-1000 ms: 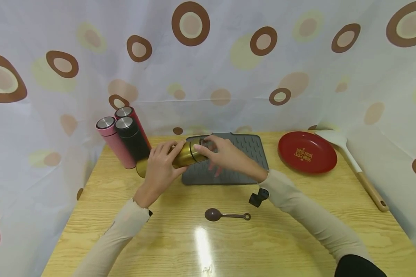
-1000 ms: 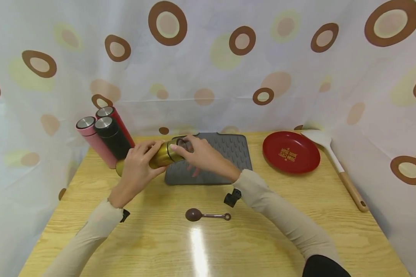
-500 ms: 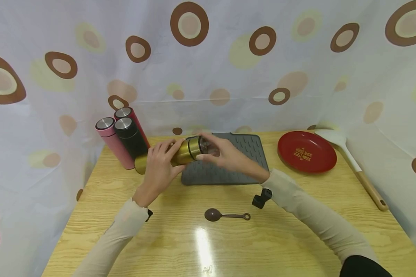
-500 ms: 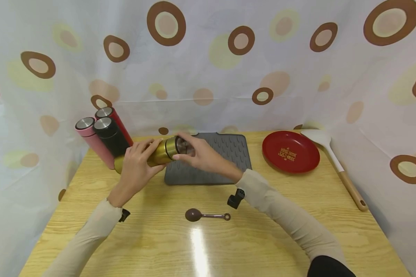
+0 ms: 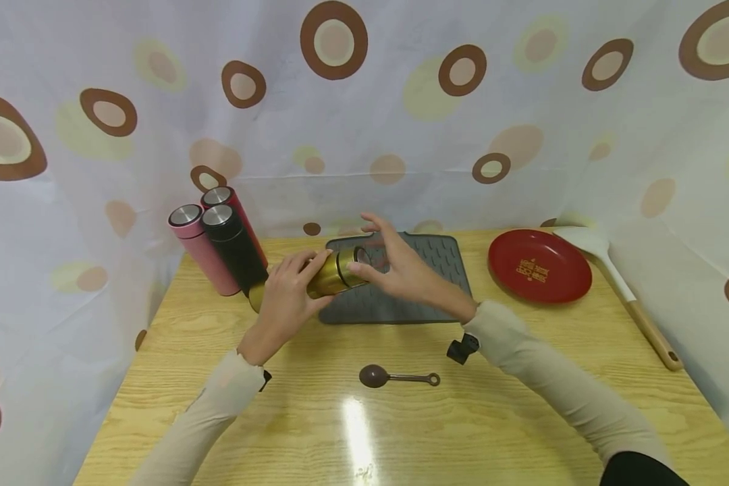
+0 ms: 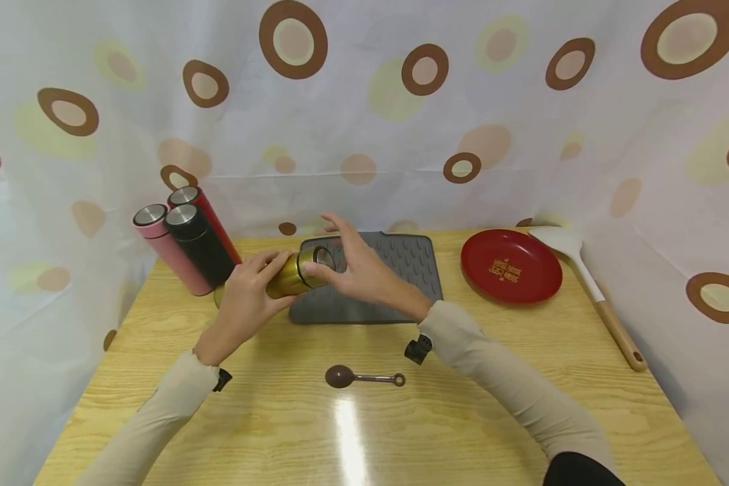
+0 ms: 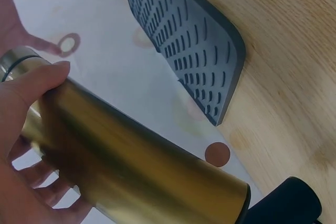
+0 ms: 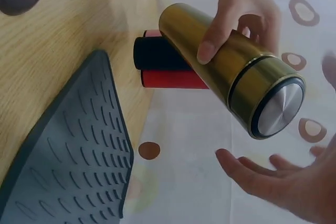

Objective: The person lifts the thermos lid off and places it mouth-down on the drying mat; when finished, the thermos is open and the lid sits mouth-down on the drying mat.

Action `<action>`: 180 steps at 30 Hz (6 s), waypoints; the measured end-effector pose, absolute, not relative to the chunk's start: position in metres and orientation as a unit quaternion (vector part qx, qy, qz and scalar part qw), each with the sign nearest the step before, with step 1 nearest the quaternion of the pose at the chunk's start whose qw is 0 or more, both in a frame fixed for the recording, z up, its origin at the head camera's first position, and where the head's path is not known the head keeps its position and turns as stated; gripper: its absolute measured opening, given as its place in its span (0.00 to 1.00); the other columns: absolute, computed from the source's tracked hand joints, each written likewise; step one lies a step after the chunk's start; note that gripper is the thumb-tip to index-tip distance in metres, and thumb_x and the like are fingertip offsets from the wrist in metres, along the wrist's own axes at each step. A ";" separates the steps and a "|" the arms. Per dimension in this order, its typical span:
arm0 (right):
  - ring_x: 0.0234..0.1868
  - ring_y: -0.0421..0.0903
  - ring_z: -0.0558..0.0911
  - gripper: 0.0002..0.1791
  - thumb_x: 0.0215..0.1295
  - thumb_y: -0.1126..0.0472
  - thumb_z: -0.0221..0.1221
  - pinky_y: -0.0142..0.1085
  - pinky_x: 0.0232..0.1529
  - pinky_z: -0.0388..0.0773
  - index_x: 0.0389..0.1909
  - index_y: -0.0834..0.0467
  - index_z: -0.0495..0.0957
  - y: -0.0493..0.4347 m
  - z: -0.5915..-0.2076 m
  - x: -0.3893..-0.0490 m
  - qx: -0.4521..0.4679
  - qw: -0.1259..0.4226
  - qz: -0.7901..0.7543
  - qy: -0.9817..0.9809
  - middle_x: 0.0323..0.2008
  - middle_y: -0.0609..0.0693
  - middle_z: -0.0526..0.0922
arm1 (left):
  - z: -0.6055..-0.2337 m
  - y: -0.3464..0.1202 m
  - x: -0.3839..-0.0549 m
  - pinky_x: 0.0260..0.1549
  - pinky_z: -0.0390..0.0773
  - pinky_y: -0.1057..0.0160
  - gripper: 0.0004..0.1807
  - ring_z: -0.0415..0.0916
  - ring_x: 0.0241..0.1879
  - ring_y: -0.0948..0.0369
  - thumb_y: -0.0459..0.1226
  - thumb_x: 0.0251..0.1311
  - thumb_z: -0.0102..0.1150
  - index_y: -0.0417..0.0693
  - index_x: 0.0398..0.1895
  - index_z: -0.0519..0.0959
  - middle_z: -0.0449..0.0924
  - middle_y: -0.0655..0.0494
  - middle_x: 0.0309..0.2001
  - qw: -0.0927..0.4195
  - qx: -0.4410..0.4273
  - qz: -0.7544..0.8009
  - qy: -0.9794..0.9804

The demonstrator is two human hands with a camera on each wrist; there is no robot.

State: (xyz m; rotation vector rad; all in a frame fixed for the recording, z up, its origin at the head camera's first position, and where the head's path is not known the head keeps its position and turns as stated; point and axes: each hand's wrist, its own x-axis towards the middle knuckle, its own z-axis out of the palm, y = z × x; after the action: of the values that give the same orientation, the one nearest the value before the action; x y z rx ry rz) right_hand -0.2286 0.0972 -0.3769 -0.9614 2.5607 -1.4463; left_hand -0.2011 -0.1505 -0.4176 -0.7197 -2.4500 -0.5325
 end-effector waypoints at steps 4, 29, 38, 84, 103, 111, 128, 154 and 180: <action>0.59 0.56 0.84 0.49 0.73 0.34 0.58 0.48 0.45 0.87 0.85 0.44 0.44 0.093 -0.375 -0.226 -0.269 0.007 -0.429 0.862 0.73 0.57 0.68 | -0.417 -0.149 -0.201 0.52 0.81 0.40 0.44 0.79 0.56 0.42 0.42 0.45 0.87 0.45 0.69 0.78 0.81 0.41 0.57 0.269 -0.267 -0.193 -0.905; 0.75 0.59 0.67 0.30 0.64 0.72 0.70 0.53 0.68 0.74 0.66 0.54 0.75 0.107 -0.385 -0.235 -0.544 -0.113 -0.256 0.791 0.76 0.58 0.66 | -0.416 -0.150 -0.201 0.52 0.83 0.42 0.42 0.79 0.56 0.41 0.42 0.50 0.84 0.45 0.70 0.78 0.80 0.40 0.58 0.254 -0.269 -0.234 -0.899; 0.76 0.61 0.66 0.60 0.64 0.32 0.65 0.61 0.71 0.68 0.85 0.48 0.40 0.106 -0.381 -0.229 -0.380 -0.102 -0.353 0.849 0.82 0.57 0.49 | -0.416 -0.150 -0.198 0.50 0.82 0.40 0.44 0.80 0.54 0.42 0.41 0.45 0.87 0.45 0.69 0.78 0.81 0.40 0.56 0.261 -0.261 -0.215 -0.904; 0.70 0.57 0.72 0.36 0.62 0.69 0.73 0.49 0.60 0.80 0.71 0.53 0.74 0.115 -0.381 -0.227 -0.543 -0.143 -0.239 0.792 0.76 0.57 0.67 | -0.418 -0.146 -0.198 0.49 0.85 0.42 0.42 0.83 0.55 0.41 0.42 0.49 0.85 0.45 0.70 0.78 0.81 0.41 0.60 0.263 -0.275 -0.247 -0.891; 0.50 0.54 0.80 0.36 0.66 0.65 0.71 0.52 0.52 0.82 0.74 0.56 0.71 0.188 -0.370 -0.260 -0.368 -0.091 -0.284 0.881 0.68 0.63 0.68 | -0.420 -0.193 -0.214 0.50 0.80 0.60 0.40 0.77 0.53 0.55 0.40 0.50 0.84 0.47 0.69 0.78 0.79 0.46 0.55 0.248 -0.131 -0.435 -0.856; 0.61 0.63 0.78 0.44 0.66 0.58 0.72 0.58 0.56 0.82 0.77 0.63 0.61 0.210 -0.384 -0.278 -0.216 -0.032 -0.349 0.912 0.69 0.66 0.70 | -0.425 -0.204 -0.214 0.50 0.73 0.74 0.41 0.75 0.53 0.56 0.37 0.52 0.82 0.43 0.71 0.75 0.76 0.42 0.57 0.259 -0.090 -0.479 -0.834; 0.66 0.68 0.73 0.40 0.68 0.57 0.71 0.62 0.66 0.72 0.74 0.69 0.66 0.231 -0.434 -0.309 -0.173 -0.025 -0.274 0.946 0.67 0.71 0.73 | -0.434 -0.225 -0.205 0.47 0.78 0.74 0.42 0.78 0.49 0.59 0.35 0.56 0.79 0.37 0.72 0.69 0.79 0.44 0.58 0.296 -0.024 -0.523 -0.799; 0.60 0.68 0.79 0.38 0.69 0.57 0.69 0.61 0.62 0.76 0.74 0.69 0.66 0.225 -0.470 -0.340 -0.160 0.011 -0.207 0.965 0.64 0.74 0.72 | -0.441 -0.254 -0.201 0.51 0.73 0.73 0.42 0.70 0.56 0.66 0.36 0.58 0.76 0.37 0.74 0.67 0.75 0.42 0.62 0.346 0.031 -0.480 -0.806; 0.60 0.67 0.76 0.37 0.66 0.56 0.72 0.60 0.64 0.73 0.69 0.69 0.71 0.216 -0.470 -0.351 -0.146 0.058 -0.175 0.972 0.60 0.70 0.76 | -0.449 -0.284 -0.212 0.53 0.72 0.68 0.40 0.67 0.54 0.68 0.40 0.60 0.74 0.38 0.73 0.68 0.71 0.61 0.58 0.314 0.111 -0.517 -0.789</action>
State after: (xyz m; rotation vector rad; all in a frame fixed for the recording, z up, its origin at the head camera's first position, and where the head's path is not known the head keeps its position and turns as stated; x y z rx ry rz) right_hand -0.3512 0.2156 -0.4704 -0.4421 2.9460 -0.5309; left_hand -0.2123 -0.2843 -0.4491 0.2926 -2.0784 -1.3615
